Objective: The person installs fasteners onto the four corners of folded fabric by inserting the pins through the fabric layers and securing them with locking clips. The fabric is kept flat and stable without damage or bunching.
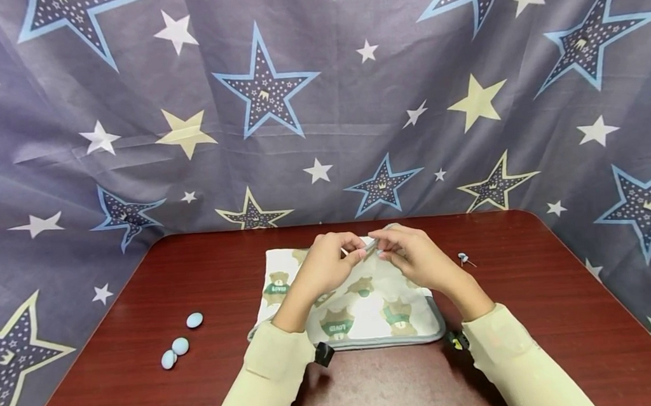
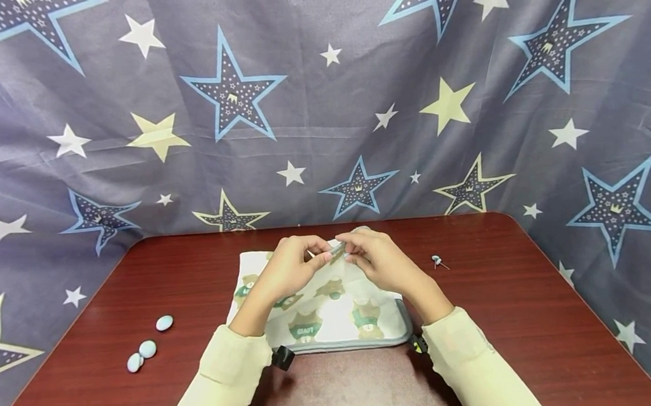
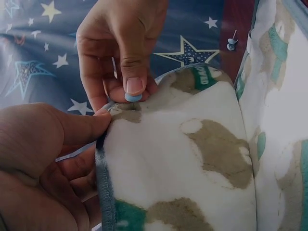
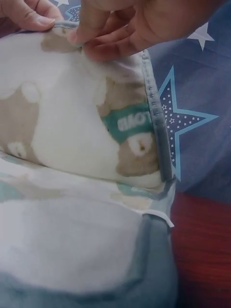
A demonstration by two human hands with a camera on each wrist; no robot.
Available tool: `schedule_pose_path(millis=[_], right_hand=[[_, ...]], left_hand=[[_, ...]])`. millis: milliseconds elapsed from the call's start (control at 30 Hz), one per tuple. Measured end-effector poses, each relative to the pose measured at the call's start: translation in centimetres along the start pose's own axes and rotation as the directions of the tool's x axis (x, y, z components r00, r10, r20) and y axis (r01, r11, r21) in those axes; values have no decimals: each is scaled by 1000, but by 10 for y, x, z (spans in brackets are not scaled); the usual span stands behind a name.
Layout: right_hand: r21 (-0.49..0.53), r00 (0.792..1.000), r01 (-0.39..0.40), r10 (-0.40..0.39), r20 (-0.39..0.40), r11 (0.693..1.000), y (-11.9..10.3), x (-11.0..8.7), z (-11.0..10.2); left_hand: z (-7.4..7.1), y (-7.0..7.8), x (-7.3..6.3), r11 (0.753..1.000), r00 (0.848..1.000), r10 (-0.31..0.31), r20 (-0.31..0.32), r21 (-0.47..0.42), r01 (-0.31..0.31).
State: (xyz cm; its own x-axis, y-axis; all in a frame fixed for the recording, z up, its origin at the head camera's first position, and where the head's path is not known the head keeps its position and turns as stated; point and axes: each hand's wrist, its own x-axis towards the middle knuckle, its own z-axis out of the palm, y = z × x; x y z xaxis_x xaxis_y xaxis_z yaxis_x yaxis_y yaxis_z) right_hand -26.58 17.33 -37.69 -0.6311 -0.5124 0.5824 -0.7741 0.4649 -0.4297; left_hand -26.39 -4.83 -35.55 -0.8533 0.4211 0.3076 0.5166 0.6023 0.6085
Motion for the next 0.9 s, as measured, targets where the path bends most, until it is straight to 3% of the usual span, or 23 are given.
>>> schedule_pose_path(millis=[167, 433, 633, 800, 900], right_hand=[[-102, 998, 33, -38, -41, 994, -1, 1, 1], [-164, 989, 84, -102, -110, 983, -1, 0, 2], [-158, 995, 82, -90, -46, 984, -2, -2, -6], [-197, 997, 75, -67, 45, 977, -2, -3, -10], [-239, 996, 85, -74, 54, 967, -1, -2, -9]], left_hand=[[-1, 1, 0, 1000, 1000, 6, 4, -15, -6], [-1, 4, -2, 999, 999, 17, 29, -32, -16], [-2, 4, -2, 999, 1000, 10, 18, -38, -10], [-3, 3, -2, 999, 1000, 1, 16, -33, 0], [-3, 3, -1, 1000, 1000, 2, 15, -30, -1]])
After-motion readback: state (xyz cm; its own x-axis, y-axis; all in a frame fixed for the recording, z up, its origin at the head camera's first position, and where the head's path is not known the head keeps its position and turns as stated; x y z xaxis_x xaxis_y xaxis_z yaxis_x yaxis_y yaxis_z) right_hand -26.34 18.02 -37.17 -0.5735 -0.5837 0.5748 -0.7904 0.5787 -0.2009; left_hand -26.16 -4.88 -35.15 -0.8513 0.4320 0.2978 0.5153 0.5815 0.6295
